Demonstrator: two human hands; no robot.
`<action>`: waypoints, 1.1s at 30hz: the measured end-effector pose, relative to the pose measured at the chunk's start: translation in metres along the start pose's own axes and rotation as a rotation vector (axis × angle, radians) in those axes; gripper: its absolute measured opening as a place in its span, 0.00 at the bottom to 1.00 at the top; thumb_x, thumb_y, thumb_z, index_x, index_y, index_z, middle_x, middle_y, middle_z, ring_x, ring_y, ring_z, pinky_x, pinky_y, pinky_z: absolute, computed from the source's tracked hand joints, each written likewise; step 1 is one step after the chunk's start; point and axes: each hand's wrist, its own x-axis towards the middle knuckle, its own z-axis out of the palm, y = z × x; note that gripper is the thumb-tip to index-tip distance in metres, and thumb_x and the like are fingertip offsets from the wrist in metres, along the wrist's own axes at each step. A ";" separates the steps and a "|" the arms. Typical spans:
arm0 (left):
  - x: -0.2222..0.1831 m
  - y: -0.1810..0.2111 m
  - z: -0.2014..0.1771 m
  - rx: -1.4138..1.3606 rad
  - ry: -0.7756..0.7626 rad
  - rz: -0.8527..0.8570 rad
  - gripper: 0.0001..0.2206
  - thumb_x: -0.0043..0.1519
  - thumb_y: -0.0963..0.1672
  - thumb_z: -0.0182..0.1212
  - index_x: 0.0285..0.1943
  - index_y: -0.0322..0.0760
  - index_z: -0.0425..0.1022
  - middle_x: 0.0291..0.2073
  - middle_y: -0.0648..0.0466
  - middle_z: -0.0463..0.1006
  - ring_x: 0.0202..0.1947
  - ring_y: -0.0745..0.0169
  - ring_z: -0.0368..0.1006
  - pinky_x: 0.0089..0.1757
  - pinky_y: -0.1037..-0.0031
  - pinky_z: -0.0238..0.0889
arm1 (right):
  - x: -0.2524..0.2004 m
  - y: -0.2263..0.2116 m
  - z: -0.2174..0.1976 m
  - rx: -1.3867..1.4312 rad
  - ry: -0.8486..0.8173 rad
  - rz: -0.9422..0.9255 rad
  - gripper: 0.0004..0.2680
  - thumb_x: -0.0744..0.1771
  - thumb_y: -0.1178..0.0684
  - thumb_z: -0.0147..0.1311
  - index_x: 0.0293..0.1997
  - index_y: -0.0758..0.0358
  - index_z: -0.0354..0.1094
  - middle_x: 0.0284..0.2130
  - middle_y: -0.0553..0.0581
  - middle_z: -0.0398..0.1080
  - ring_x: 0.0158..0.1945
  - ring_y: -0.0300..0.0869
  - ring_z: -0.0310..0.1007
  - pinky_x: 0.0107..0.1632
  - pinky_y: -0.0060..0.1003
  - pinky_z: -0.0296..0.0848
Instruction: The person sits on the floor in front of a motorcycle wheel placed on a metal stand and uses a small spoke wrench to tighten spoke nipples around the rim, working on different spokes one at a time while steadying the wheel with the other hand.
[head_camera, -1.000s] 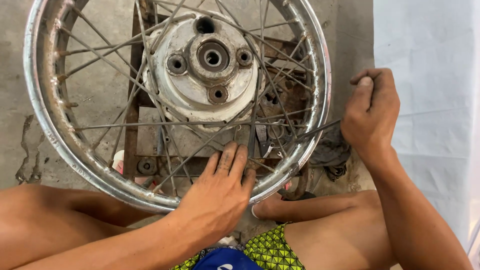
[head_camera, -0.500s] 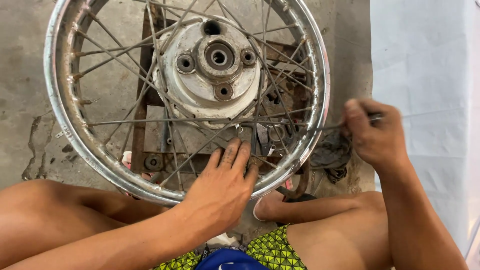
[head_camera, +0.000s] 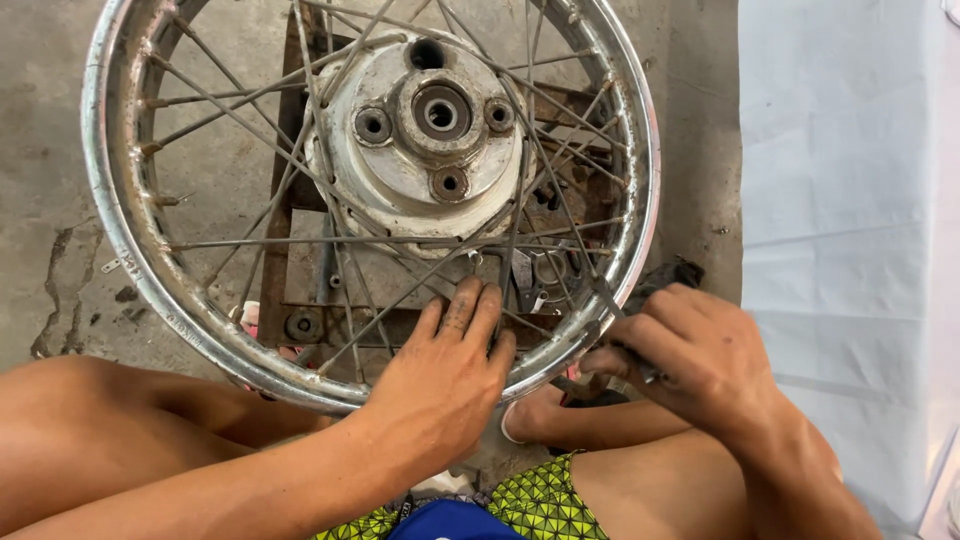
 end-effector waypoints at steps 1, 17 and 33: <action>0.000 0.000 0.000 0.001 0.003 -0.004 0.20 0.48 0.45 0.59 0.46 0.25 0.74 0.60 0.22 0.65 0.65 0.22 0.60 0.51 0.50 0.59 | -0.002 -0.003 0.004 -0.001 0.000 -0.005 0.09 0.62 0.45 0.67 0.35 0.58 0.74 0.21 0.50 0.63 0.24 0.42 0.63 0.27 0.38 0.63; 0.001 -0.001 0.006 -0.002 -0.075 0.016 0.23 0.48 0.45 0.61 0.50 0.24 0.74 0.61 0.19 0.64 0.67 0.18 0.58 0.53 0.46 0.59 | -0.013 -0.027 0.021 0.232 -0.017 0.209 0.17 0.58 0.45 0.65 0.44 0.64 0.72 0.28 0.55 0.69 0.27 0.44 0.68 0.28 0.37 0.70; 0.001 0.000 0.000 0.010 -0.018 -0.003 0.21 0.50 0.45 0.58 0.51 0.24 0.74 0.61 0.22 0.64 0.66 0.24 0.60 0.52 0.50 0.60 | -0.025 -0.031 0.046 0.284 -0.020 0.324 0.16 0.56 0.46 0.74 0.44 0.54 0.79 0.33 0.52 0.69 0.22 0.37 0.66 0.20 0.29 0.66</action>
